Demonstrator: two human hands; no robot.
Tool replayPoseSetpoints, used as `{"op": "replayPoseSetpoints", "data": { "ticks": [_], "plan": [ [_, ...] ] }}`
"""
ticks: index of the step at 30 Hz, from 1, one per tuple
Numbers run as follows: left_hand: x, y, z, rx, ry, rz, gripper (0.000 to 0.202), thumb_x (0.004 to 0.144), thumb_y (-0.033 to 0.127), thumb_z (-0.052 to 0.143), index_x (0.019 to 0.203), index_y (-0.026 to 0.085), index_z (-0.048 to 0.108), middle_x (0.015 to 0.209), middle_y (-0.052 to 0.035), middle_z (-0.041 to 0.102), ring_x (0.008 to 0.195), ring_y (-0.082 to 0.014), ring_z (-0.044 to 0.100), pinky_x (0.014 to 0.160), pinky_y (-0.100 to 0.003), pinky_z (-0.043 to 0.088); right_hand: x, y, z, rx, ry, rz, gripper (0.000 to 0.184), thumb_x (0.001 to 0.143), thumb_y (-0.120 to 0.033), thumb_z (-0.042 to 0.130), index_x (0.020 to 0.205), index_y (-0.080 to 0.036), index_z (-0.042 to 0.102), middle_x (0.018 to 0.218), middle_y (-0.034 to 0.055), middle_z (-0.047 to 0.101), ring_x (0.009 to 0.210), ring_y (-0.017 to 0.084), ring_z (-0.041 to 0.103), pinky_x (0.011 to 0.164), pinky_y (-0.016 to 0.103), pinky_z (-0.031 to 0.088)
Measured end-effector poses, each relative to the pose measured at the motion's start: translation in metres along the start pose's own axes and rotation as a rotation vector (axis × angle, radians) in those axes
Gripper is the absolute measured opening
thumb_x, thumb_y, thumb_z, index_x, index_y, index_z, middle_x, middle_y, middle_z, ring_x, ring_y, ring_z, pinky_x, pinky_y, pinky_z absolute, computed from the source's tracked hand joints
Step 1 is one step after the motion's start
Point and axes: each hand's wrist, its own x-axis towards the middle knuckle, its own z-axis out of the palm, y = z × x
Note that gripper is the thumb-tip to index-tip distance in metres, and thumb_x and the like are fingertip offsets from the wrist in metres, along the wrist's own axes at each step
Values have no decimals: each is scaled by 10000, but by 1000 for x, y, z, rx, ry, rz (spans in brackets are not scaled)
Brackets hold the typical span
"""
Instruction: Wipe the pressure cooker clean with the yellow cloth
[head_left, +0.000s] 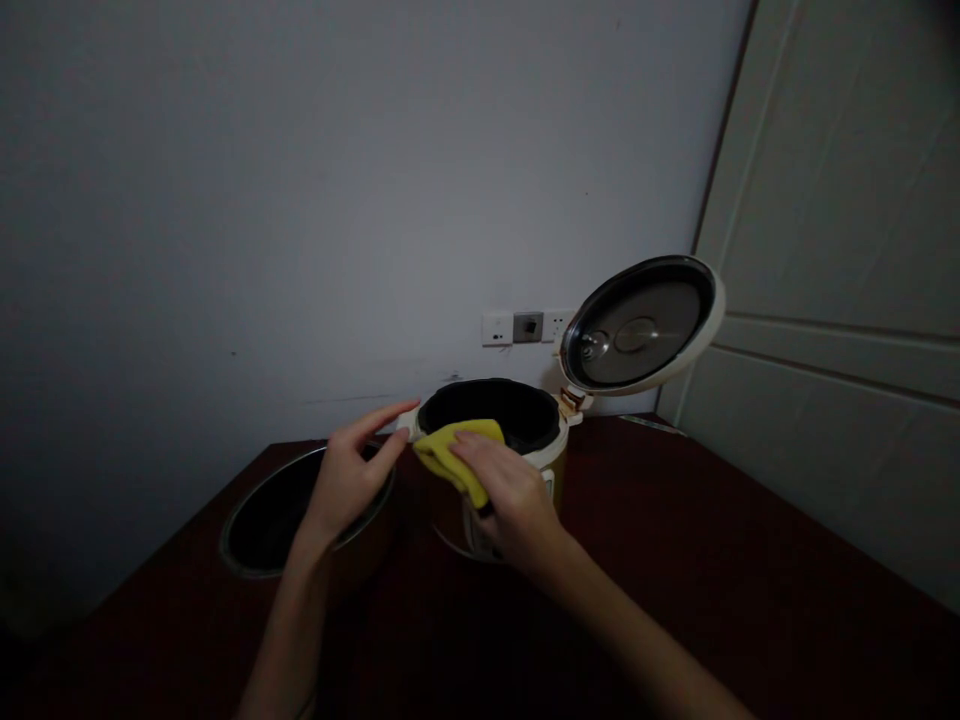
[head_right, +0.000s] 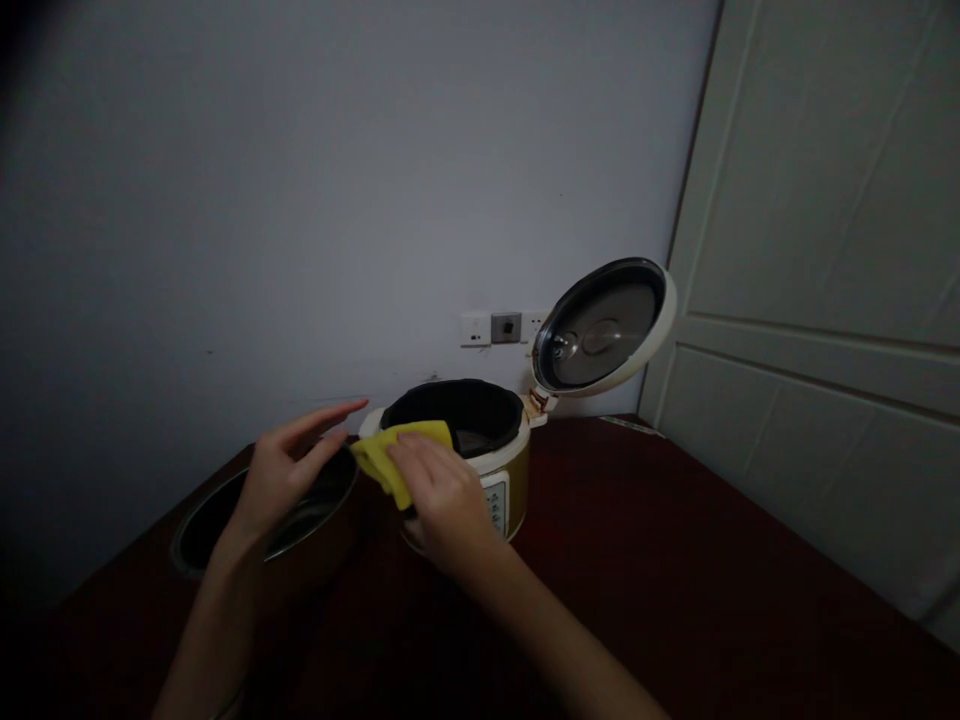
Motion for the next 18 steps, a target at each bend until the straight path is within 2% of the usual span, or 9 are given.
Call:
{"op": "replayPoseSetpoints", "data": {
  "ticks": [3, 5, 8, 11, 13, 15, 16, 18],
  "plan": [
    [0, 19, -9, -41, -172, 104, 371, 829, 277, 548, 1177, 181, 635, 1236, -79, 636, 1114, -226, 595, 947, -344, 477, 28, 8, -20, 120, -90, 77, 358, 816, -120, 494, 1174, -125, 489, 1120, 146, 645, 1010, 211, 632, 849, 340, 521],
    [10, 26, -9, 40, -263, 153, 391, 802, 237, 560, 1184, 184, 628, 1216, -79, 647, 1068, -213, 613, 933, -342, 477, 44, 16, -26, 170, -150, 133, 302, 831, -154, 501, 1132, -150, 466, 1022, 113, 662, 883, 194, 657, 734, 305, 525],
    [34, 30, -5, 180, -287, 226, 383, 741, 172, 573, 1114, 196, 655, 1110, -45, 692, 986, -186, 628, 916, -332, 463, 61, 30, -24, 194, -157, 153, 282, 824, -174, 525, 1093, -169, 440, 924, 79, 662, 791, 191, 654, 669, 295, 505],
    [61, 26, -4, 252, -301, 257, 235, 723, 175, 559, 914, 176, 696, 891, -11, 713, 824, -158, 625, 788, -284, 473, 68, 41, -21, 167, -143, 155, 334, 828, -191, 542, 1137, -160, 419, 911, 84, 667, 763, 203, 660, 660, 320, 517],
    [78, 20, -11, 329, -249, 243, 165, 718, 205, 558, 810, 159, 687, 756, 6, 677, 713, -141, 584, 675, -251, 447, 64, 39, -24, 102, -70, 124, 399, 850, -206, 531, 1219, -149, 391, 1037, 136, 659, 881, 232, 664, 727, 360, 536],
    [95, 12, -22, 427, -104, 196, 131, 702, 228, 567, 739, 145, 662, 652, 20, 614, 629, -125, 523, 586, -233, 387, 48, 30, -29, 18, 70, 41, 426, 864, -179, 501, 1273, -152, 385, 1169, 167, 619, 1039, 244, 627, 834, 382, 527],
    [104, 7, -29, 467, -11, 160, 119, 697, 232, 571, 710, 139, 645, 616, 23, 578, 598, -118, 492, 560, -232, 357, 36, 23, -31, -8, 132, -9, 411, 864, -142, 479, 1269, -159, 408, 1165, 155, 629, 1064, 231, 619, 868, 369, 519],
    [124, -6, -41, 510, 145, 79, 105, 700, 235, 571, 705, 140, 616, 598, 20, 537, 577, -113, 451, 546, -243, 323, 4, 9, -31, 7, 125, -156, 370, 851, -79, 435, 1211, -156, 471, 1034, 112, 692, 945, 174, 666, 823, 281, 534]
  ]
}}
